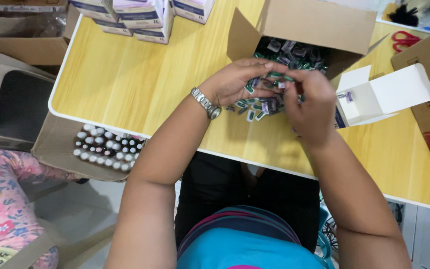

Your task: The person picks up individual blister strips from a pile on the table and places them into a small white box. The person repeats this process, filling the box with blister strips and then stacking the filled box with others.

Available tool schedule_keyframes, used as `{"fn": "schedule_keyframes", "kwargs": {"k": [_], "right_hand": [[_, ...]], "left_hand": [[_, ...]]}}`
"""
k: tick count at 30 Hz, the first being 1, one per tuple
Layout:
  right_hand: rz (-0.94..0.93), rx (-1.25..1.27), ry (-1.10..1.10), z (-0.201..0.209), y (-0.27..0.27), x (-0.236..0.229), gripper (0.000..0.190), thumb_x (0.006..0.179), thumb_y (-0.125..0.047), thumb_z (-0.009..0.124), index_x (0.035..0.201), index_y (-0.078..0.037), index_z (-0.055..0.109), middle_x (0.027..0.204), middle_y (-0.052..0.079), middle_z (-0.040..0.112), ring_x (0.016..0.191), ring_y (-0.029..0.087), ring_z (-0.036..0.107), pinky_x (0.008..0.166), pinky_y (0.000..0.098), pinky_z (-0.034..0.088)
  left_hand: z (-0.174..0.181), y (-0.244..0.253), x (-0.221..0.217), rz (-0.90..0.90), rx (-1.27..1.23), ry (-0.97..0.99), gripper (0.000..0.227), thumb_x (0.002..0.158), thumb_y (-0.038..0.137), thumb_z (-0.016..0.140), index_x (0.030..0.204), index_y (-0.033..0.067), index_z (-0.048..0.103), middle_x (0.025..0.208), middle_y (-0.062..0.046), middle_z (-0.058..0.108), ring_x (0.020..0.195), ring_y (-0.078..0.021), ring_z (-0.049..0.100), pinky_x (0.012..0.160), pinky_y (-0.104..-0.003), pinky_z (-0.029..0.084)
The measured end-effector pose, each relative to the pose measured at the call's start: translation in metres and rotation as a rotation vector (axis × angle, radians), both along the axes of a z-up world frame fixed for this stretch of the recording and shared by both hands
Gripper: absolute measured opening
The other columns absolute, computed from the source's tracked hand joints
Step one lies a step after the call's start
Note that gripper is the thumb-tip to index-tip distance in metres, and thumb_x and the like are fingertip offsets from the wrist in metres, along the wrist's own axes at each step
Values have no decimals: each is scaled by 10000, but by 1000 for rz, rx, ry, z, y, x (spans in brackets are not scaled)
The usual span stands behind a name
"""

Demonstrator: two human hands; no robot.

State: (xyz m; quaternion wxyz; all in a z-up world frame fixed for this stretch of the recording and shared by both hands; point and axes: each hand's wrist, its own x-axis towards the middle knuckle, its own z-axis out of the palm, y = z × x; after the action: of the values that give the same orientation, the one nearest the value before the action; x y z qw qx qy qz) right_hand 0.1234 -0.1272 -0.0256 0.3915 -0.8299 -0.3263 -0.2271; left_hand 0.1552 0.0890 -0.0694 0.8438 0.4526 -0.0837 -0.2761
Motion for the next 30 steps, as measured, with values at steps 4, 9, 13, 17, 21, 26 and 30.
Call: {"fn": "schedule_keyframes", "kwargs": {"k": [4, 9, 13, 17, 21, 26, 30], "right_hand": [[-64, -163, -113, 17, -17, 0, 97, 1036, -26, 765, 1118, -8, 716, 1009, 155, 705, 876, 289, 700, 795, 368, 563], [-219, -200, 34, 11, -98, 12, 52, 1119, 1, 745, 1166, 16, 728, 1065, 165, 718, 888, 242, 709, 816, 328, 565], [-286, -274, 166, -41, -193, 57, 42, 1123, 55, 615, 1146, 38, 647, 1051, 176, 687, 917, 230, 684, 861, 329, 565], [-223, -330, 237, -105, -248, 106, 80, 1128, 90, 515, 1127, 51, 584, 1042, 180, 664, 935, 214, 666, 891, 324, 565], [-184, -279, 326, -107, -234, 105, 29, 1132, 48, 596, 1159, 48, 586, 1047, 178, 671, 912, 223, 667, 812, 331, 548], [-285, -410, 160, -12, -159, 39, 163, 1055, -61, 735, 1158, 35, 652, 1062, 191, 684, 890, 296, 692, 790, 391, 554], [-399, -411, 295, 34, -77, -22, 184, 1038, -176, 788, 1127, -34, 713, 1084, 160, 703, 925, 318, 710, 833, 424, 558]], "left_hand": [[-4, -9, 4, 126, 408, -205, 237, 1008, 230, 664, 1175, 63, 682, 1019, -102, 695, 815, -160, 617, 730, -324, 520], [-15, -44, -12, 620, 863, -1118, 114, 951, 240, 702, 1014, 145, 690, 941, -26, 727, 869, -194, 708, 744, -344, 579], [-15, -56, -24, 578, 1179, -1273, 147, 927, 319, 679, 931, 172, 686, 845, -24, 675, 781, -240, 697, 646, -407, 553], [-15, -56, -22, 547, 1258, -1337, 202, 948, 370, 625, 943, 172, 662, 822, -36, 636, 746, -243, 689, 618, -404, 558], [-14, -54, -19, 535, 1235, -1253, 189, 991, 354, 589, 954, 176, 638, 878, -24, 648, 769, -233, 698, 617, -385, 564], [-2, -51, -21, 575, 973, -1115, 188, 955, 353, 642, 978, 166, 640, 913, -9, 704, 841, -258, 699, 687, -421, 552], [6, -39, -23, 580, 999, -1085, 181, 970, 324, 695, 981, 148, 655, 908, -51, 690, 865, -281, 686, 734, -438, 552]]}}
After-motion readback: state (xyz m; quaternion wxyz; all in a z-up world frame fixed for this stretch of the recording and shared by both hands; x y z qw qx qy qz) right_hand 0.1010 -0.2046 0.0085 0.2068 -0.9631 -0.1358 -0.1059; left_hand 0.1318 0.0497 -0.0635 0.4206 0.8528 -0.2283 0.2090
